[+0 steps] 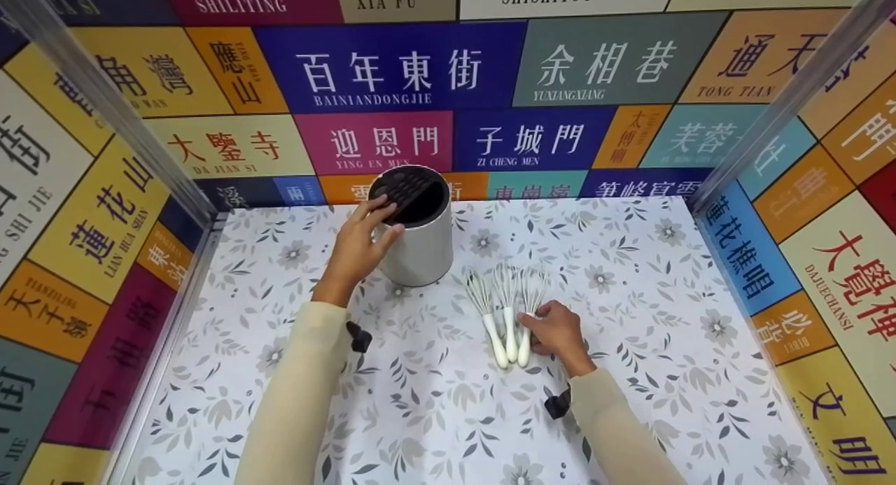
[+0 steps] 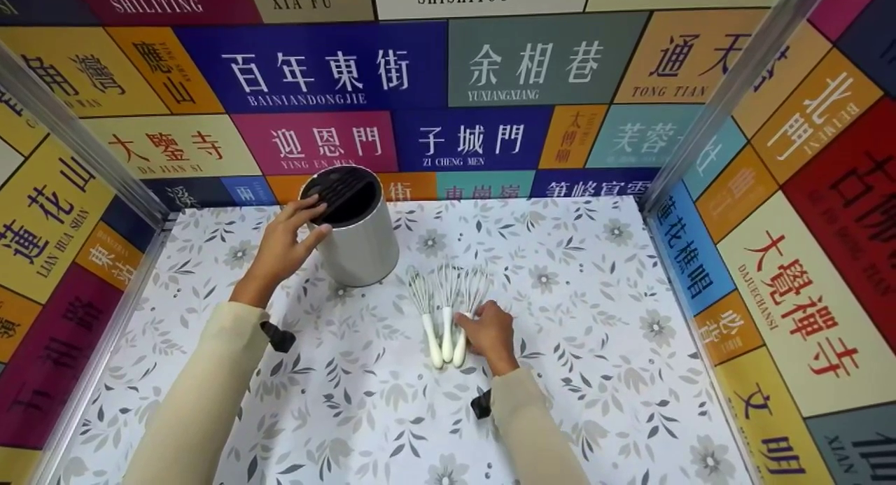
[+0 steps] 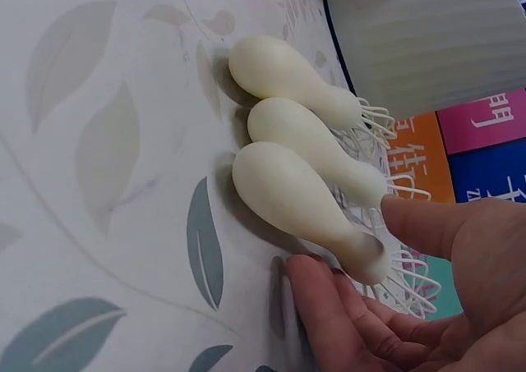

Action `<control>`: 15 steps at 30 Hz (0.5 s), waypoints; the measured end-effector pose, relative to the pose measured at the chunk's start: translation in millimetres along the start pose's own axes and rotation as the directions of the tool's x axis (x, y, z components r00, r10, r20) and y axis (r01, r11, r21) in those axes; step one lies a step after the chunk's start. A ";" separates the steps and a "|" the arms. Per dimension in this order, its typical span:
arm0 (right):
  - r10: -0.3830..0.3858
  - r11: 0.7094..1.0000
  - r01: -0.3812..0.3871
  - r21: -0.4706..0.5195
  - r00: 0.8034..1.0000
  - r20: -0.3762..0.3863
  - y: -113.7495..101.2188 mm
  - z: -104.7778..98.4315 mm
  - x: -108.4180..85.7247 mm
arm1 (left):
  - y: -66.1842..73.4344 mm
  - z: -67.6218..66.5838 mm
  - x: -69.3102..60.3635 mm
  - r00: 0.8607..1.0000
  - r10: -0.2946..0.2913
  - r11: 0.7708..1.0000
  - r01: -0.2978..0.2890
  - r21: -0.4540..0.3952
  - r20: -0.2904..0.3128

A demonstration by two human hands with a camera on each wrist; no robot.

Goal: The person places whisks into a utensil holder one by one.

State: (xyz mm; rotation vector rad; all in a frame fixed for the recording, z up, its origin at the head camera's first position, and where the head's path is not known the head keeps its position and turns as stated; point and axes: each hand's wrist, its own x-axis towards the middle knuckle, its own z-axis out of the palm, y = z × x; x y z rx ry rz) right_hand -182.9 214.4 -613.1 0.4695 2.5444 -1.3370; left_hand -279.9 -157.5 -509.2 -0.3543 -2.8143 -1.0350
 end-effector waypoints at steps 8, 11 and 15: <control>0.079 0.987 -0.085 0.139 0.995 0.054 1.5 1.6 4.1 | 0.3 -0.5 0.4 1.000 -0.016 1.000 0.016 -0.015 -0.004; 0.098 0.976 -0.113 0.188 0.992 0.083 1.8 0.8 4.0 | 0.4 0.0 0.0 1.000 -0.005 1.000 0.005 -0.020 -0.013; 0.131 0.954 -0.157 0.254 0.984 0.117 1.5 -2.4 2.7 | -0.6 1.8 -0.5 0.999 0.031 0.999 -0.032 -0.020 -0.031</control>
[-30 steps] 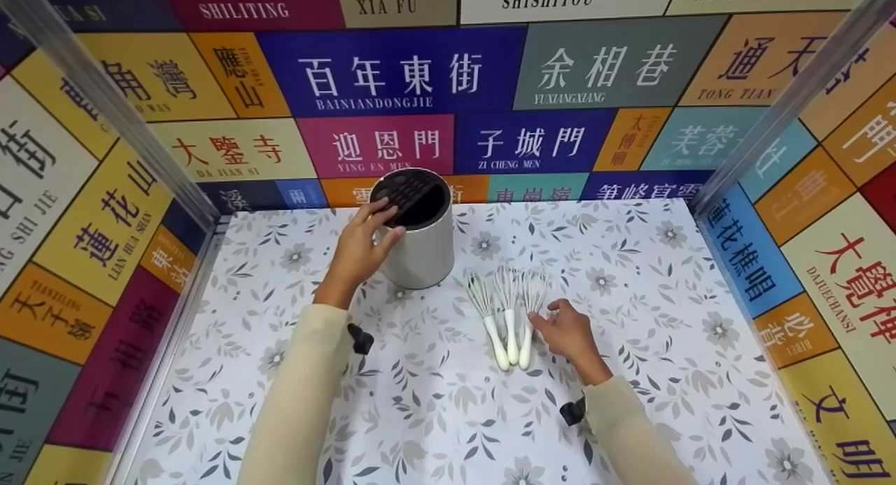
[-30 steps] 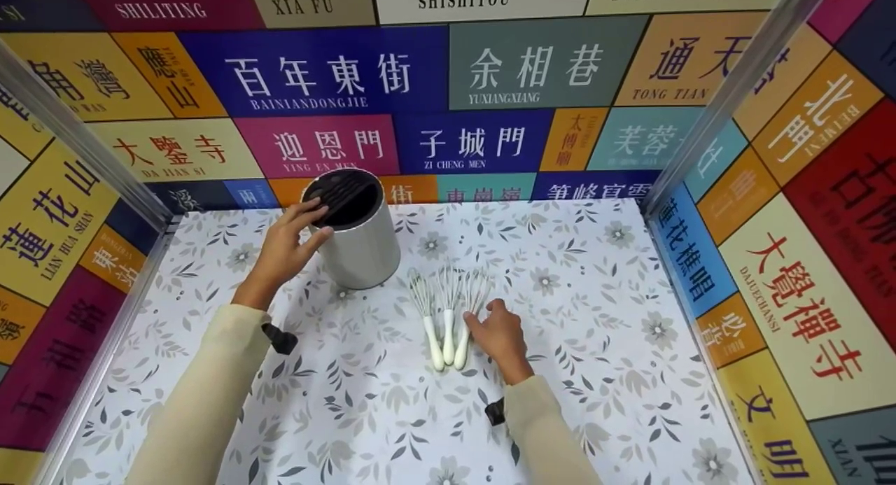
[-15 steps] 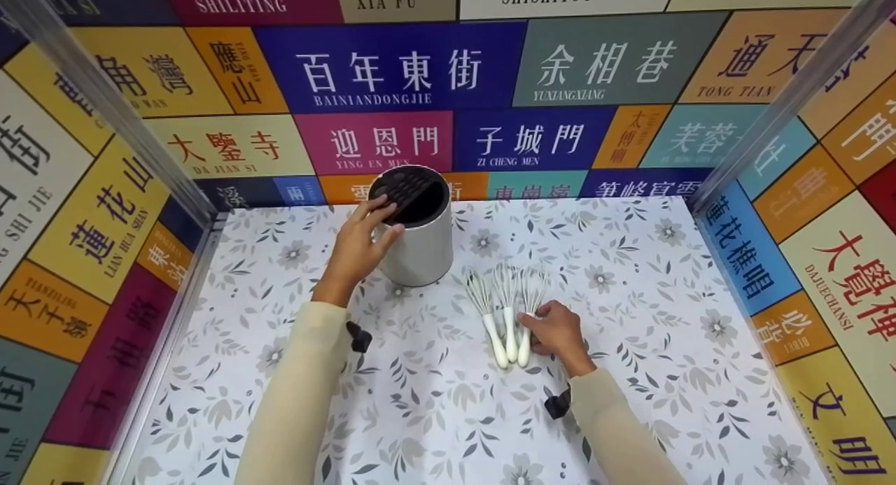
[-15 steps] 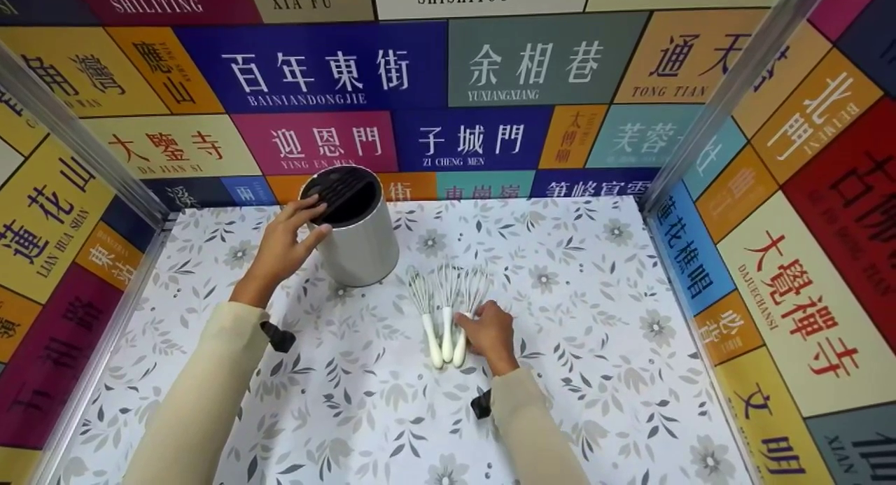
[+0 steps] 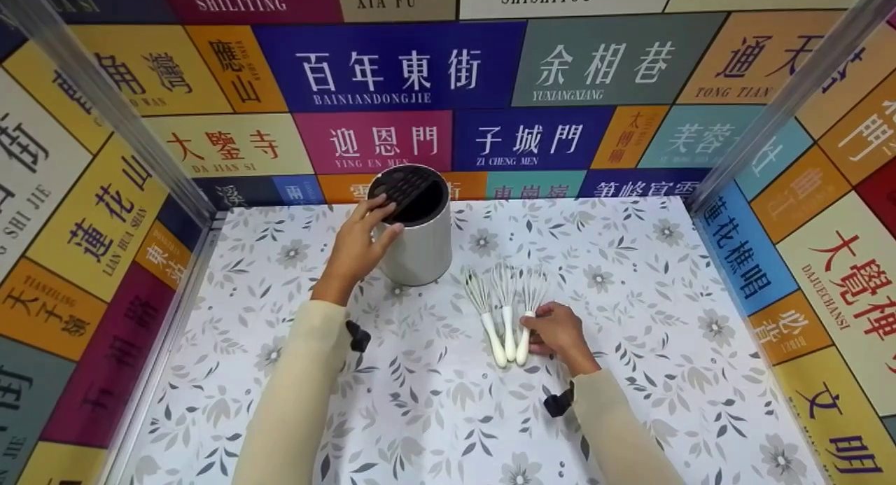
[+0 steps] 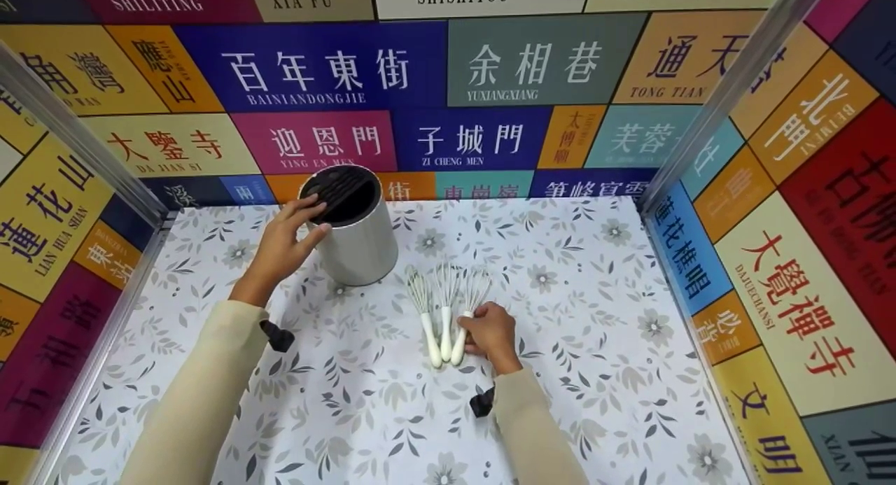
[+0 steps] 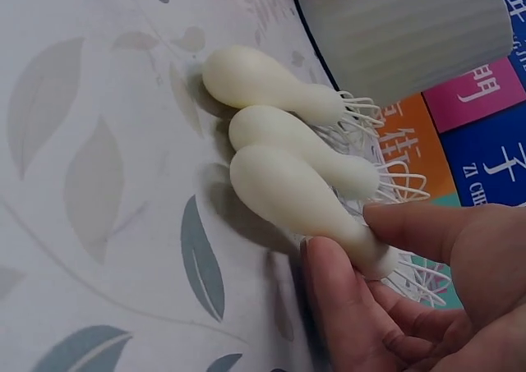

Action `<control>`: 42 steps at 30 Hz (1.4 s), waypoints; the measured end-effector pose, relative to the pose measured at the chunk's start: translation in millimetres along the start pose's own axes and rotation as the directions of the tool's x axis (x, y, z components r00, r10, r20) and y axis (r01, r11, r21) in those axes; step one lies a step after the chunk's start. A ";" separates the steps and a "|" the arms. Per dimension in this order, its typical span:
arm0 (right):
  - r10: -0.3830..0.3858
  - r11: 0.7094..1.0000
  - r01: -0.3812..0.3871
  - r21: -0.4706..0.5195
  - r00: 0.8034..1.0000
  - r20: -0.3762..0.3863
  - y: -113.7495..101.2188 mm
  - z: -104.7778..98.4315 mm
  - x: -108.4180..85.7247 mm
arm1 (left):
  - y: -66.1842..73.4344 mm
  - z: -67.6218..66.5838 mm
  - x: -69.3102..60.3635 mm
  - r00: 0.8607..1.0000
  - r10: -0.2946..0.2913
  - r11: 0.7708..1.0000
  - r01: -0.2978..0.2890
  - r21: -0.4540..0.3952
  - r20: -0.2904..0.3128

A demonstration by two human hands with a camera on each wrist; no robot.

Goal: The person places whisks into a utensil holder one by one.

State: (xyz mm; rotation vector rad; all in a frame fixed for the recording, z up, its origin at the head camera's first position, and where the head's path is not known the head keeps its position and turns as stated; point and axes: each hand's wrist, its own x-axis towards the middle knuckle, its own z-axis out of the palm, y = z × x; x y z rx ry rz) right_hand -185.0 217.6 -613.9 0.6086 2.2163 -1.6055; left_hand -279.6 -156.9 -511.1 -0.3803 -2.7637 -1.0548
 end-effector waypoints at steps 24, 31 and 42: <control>-0.092 0.996 0.092 -0.012 0.995 0.041 -60.9 -6.6 -3.6 | -1.1 -0.2 0.1 1.000 -0.023 1.000 0.023 -0.019 0.010; -0.167 0.986 0.166 0.023 0.984 0.057 -90.9 -3.4 -7.1 | -2.4 0.1 0.3 1.000 0.008 1.000 -0.008 -0.006 -0.004; -0.307 0.951 0.304 0.046 0.950 0.056 -137.6 5.8 -12.7 | -1.6 -1.5 0.2 1.000 -0.021 1.000 0.021 -0.007 0.020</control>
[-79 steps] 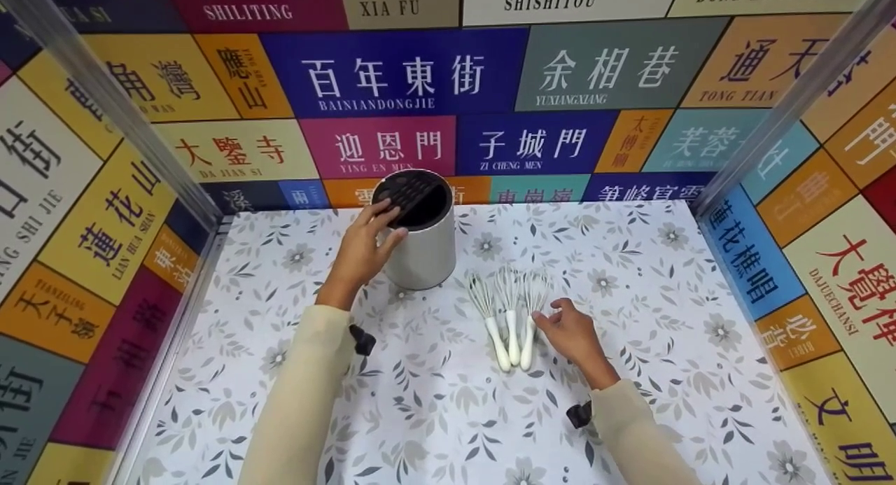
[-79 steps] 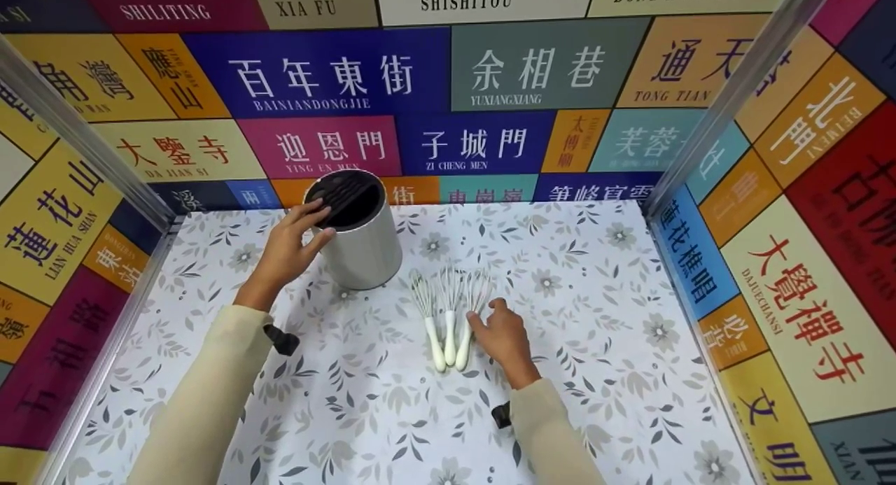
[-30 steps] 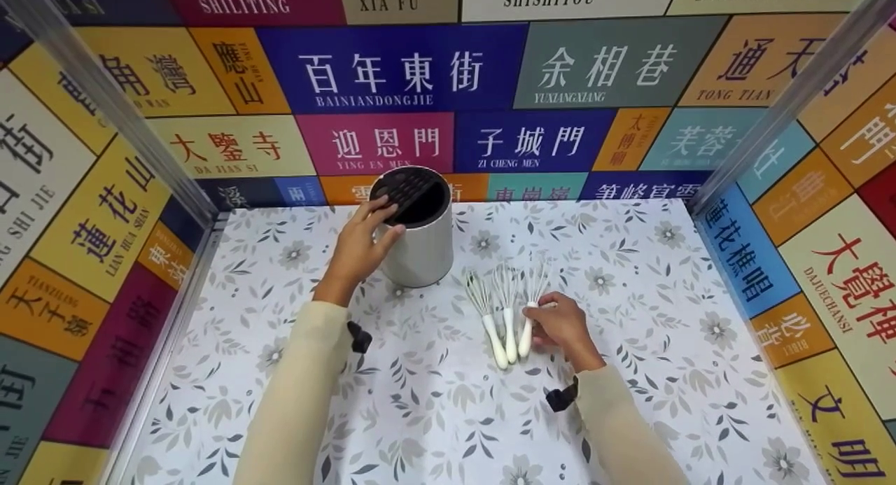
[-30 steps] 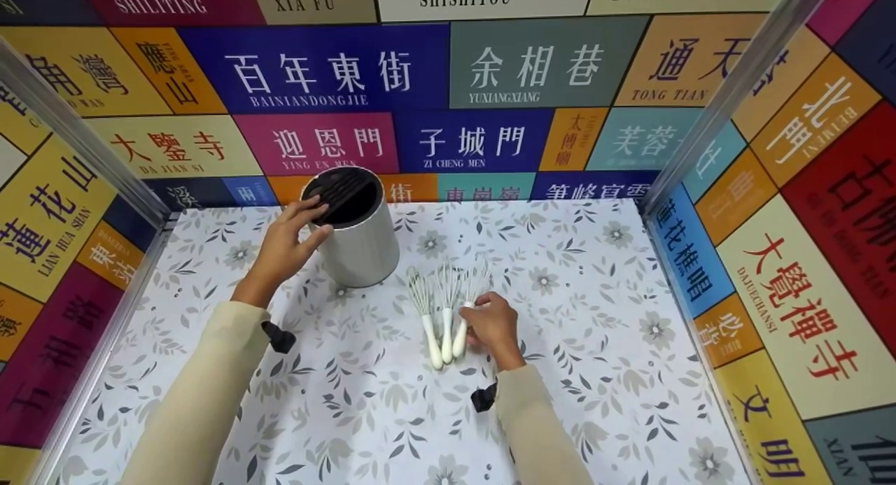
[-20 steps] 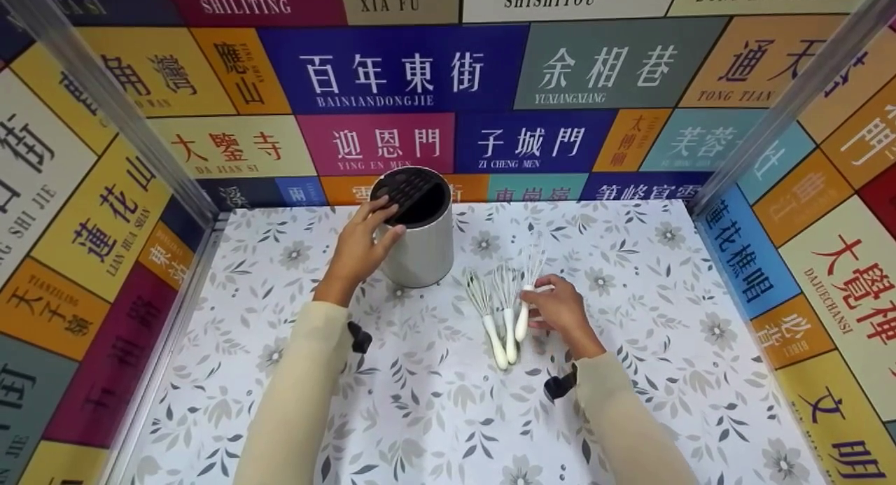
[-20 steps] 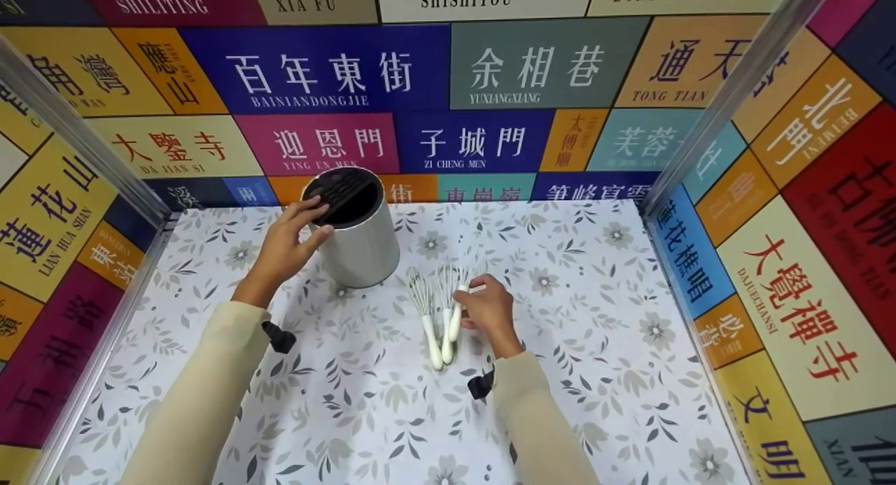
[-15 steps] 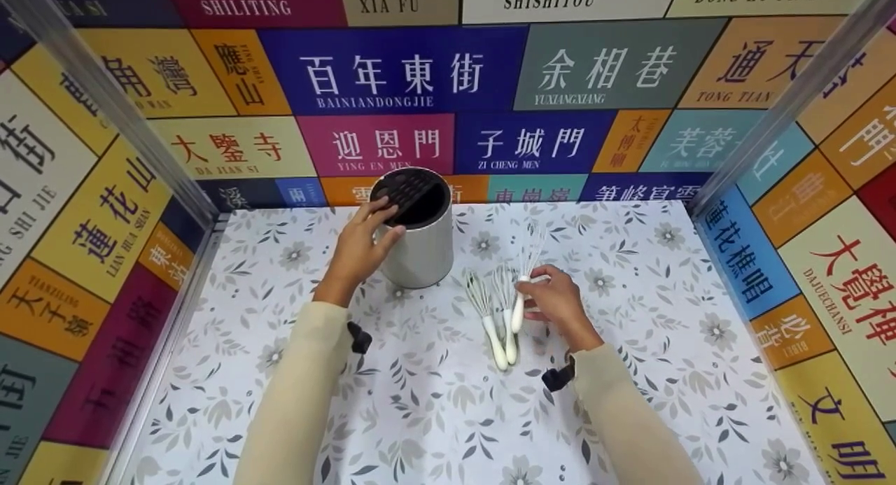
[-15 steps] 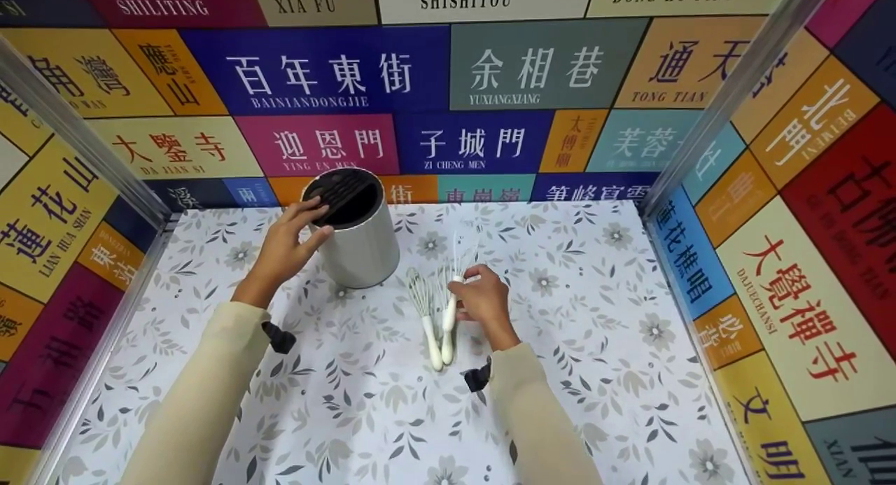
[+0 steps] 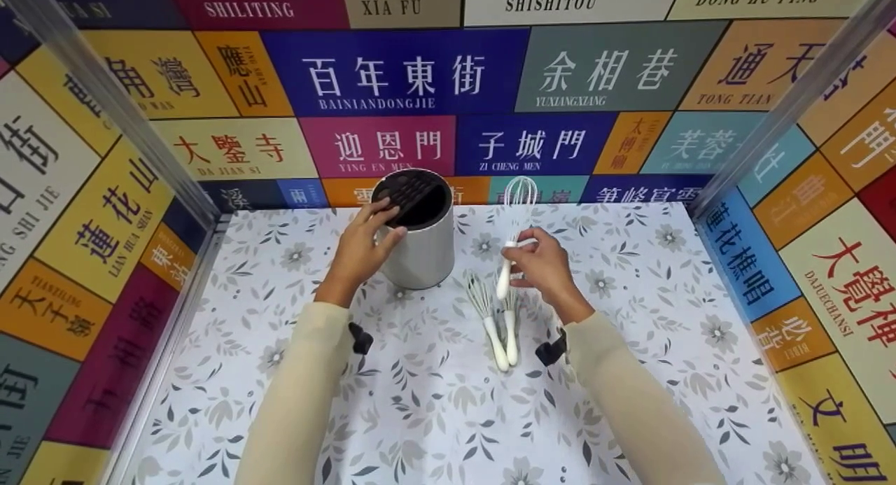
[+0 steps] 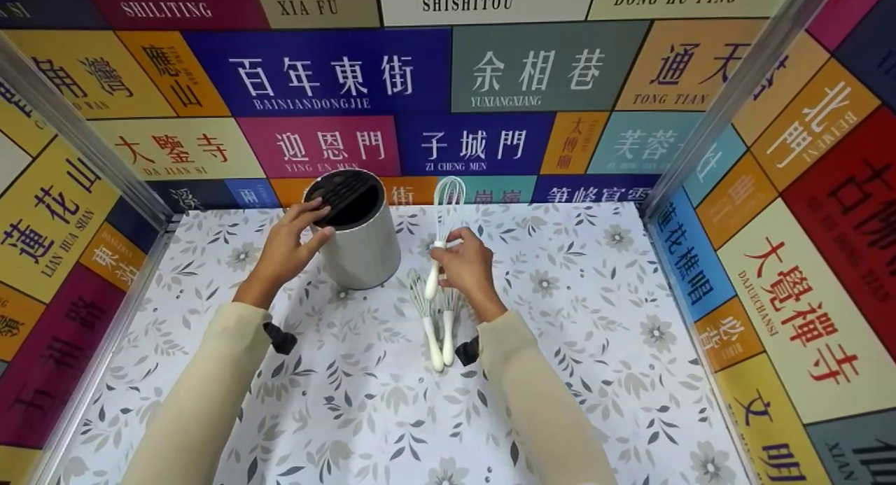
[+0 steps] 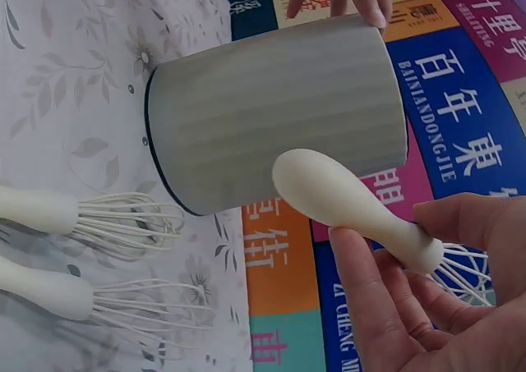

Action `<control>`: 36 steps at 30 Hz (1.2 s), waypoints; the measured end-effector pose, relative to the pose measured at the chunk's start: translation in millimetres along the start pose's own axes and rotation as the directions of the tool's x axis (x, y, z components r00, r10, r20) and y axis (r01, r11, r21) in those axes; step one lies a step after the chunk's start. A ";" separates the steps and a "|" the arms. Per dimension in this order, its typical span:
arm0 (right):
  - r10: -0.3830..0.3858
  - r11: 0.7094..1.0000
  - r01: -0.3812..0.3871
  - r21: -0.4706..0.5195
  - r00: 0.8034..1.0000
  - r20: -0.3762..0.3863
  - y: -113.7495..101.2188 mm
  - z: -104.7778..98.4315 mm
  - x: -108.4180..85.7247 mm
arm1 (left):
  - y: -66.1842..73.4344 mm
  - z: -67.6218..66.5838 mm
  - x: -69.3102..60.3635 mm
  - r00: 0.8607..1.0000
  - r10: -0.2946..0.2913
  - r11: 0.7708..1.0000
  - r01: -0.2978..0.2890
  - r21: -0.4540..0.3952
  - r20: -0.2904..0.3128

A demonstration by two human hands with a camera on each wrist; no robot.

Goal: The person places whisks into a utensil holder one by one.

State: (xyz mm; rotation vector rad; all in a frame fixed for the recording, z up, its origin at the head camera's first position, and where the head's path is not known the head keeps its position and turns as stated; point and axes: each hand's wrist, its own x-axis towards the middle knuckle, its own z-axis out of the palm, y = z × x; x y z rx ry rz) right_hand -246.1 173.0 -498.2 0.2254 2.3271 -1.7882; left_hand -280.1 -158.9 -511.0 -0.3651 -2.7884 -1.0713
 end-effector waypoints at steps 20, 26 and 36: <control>-0.195 0.977 0.200 0.076 0.979 -0.065 -78.3 15.0 30.2 | 0.8 0.9 0.1 1.000 0.018 1.000 -0.018 -0.007 -0.013; -0.238 0.966 0.244 0.083 0.969 -0.068 -100.6 19.7 40.0 | 1.4 2.1 0.6 1.000 0.001 1.000 -0.001 -0.027 -0.003; -0.288 0.949 0.294 0.113 0.955 -0.068 -119.3 39.1 57.9 | 0.4 -0.1 0.3 1.000 -0.007 1.000 0.007 -0.021 0.000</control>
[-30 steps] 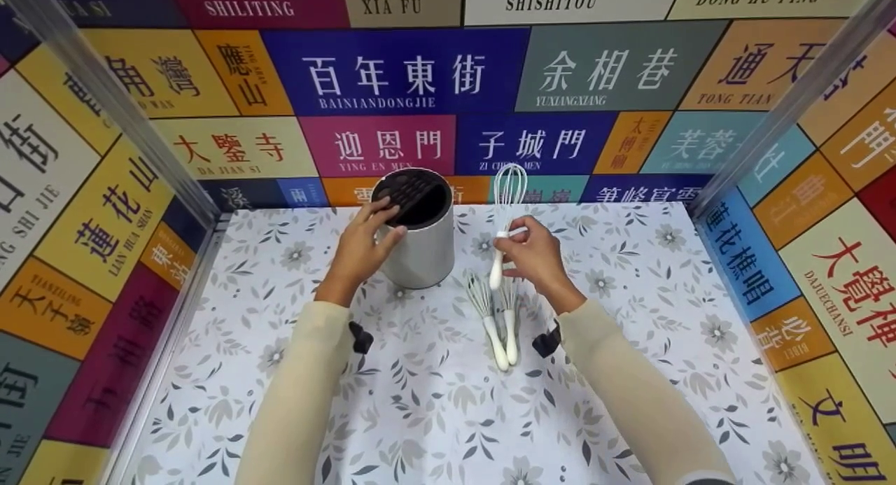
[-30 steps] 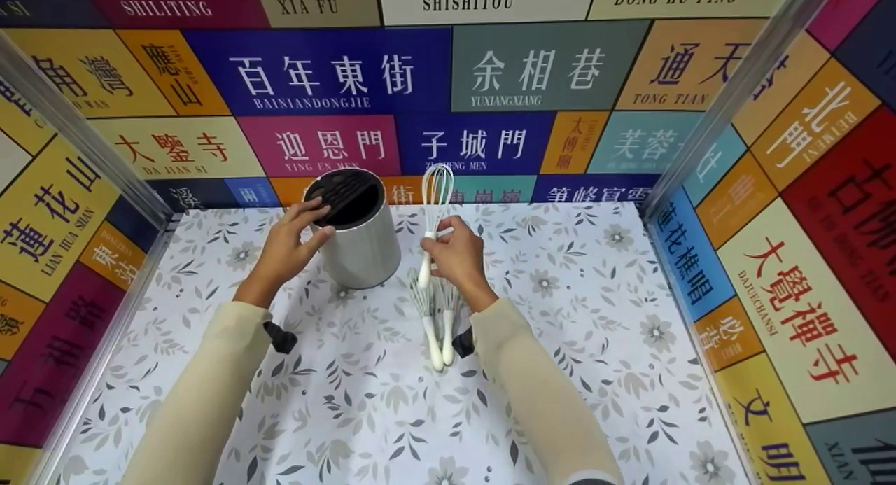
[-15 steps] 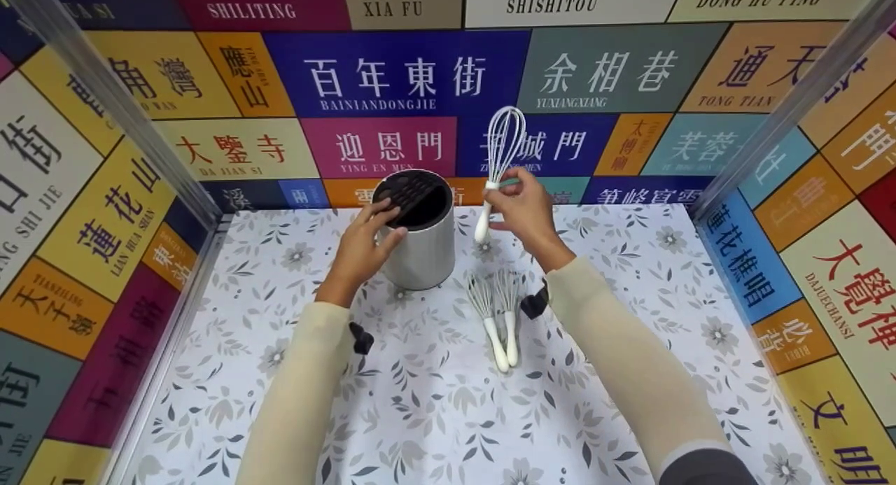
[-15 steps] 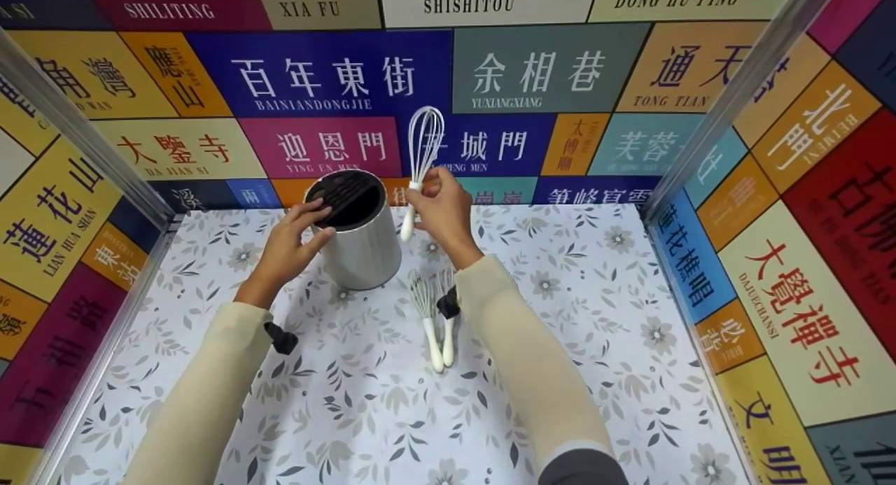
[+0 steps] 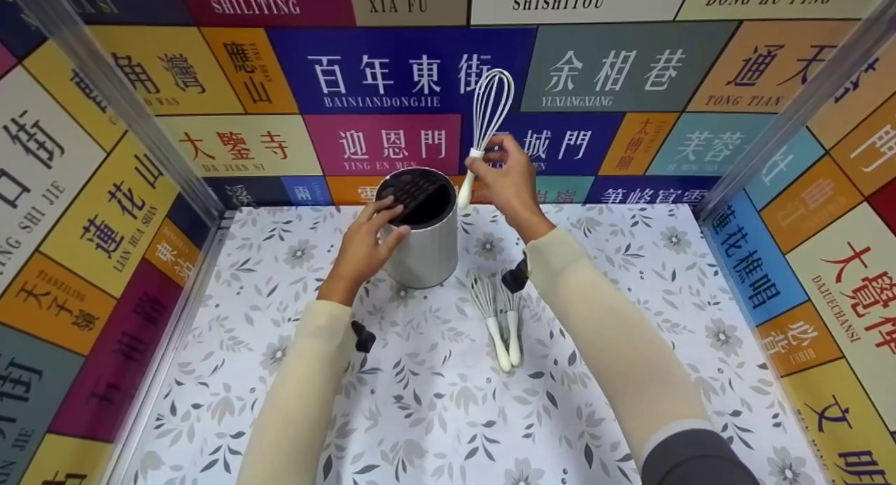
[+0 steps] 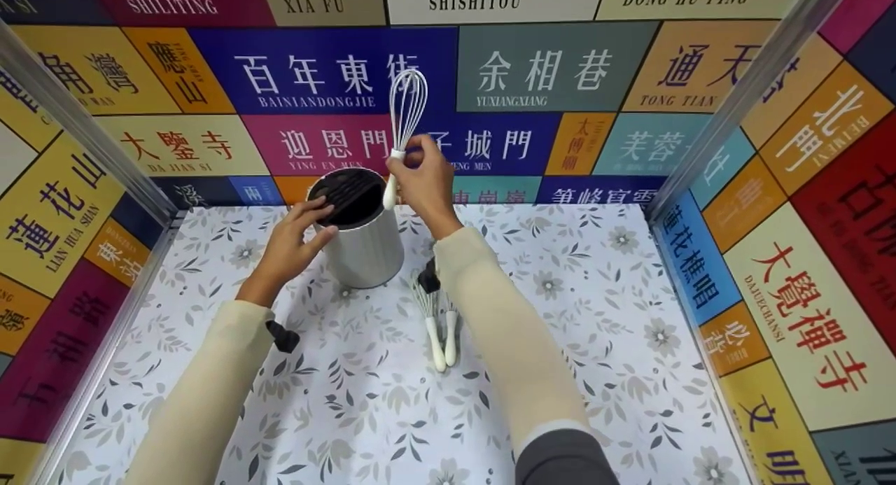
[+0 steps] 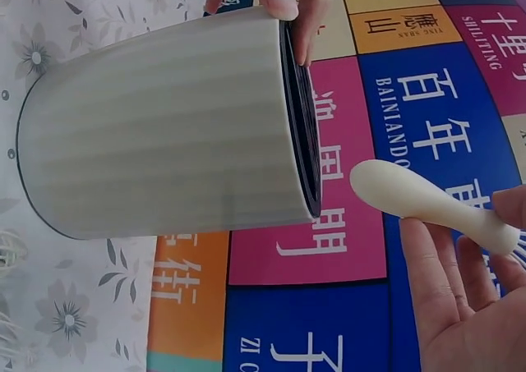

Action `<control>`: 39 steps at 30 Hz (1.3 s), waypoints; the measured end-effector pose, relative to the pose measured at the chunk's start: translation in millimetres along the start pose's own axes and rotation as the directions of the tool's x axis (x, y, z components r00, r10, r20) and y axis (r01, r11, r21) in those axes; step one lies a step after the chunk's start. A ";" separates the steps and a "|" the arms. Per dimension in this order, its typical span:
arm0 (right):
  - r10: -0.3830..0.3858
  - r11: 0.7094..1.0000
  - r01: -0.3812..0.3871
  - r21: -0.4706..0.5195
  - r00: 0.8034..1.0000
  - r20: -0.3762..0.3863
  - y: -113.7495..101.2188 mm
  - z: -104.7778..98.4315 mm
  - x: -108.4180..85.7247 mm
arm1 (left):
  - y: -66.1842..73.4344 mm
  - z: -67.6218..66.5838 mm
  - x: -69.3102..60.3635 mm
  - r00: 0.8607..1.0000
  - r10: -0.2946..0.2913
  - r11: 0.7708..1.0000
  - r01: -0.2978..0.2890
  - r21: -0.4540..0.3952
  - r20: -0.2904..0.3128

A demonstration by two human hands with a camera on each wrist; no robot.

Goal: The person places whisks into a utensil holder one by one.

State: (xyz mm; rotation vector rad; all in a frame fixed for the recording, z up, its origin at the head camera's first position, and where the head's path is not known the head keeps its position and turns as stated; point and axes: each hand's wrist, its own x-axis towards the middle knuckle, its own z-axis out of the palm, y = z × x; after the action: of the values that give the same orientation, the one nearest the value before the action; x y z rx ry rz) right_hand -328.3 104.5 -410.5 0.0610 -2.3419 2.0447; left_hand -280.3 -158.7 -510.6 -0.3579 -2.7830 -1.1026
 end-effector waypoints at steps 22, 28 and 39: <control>-0.230 0.951 0.230 -0.206 0.973 0.025 27.7 44.7 28.3 | -0.7 1.5 0.6 0.999 0.031 0.999 -0.030 0.036 -0.016; -0.219 0.941 0.217 -0.259 0.975 0.020 36.7 46.4 28.9 | -1.8 1.0 1.6 0.999 0.030 0.999 -0.030 0.036 -0.014; -0.194 0.936 0.188 -0.297 0.981 0.008 37.8 50.0 27.7 | -3.2 1.2 2.0 0.999 0.047 0.998 -0.046 0.038 -0.018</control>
State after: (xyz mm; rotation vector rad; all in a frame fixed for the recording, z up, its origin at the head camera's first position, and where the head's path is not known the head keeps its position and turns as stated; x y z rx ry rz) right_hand -357.8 59.8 -453.3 0.2468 -2.4889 1.5838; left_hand -283.1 -159.8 -513.2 -0.4038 -2.7603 -1.0364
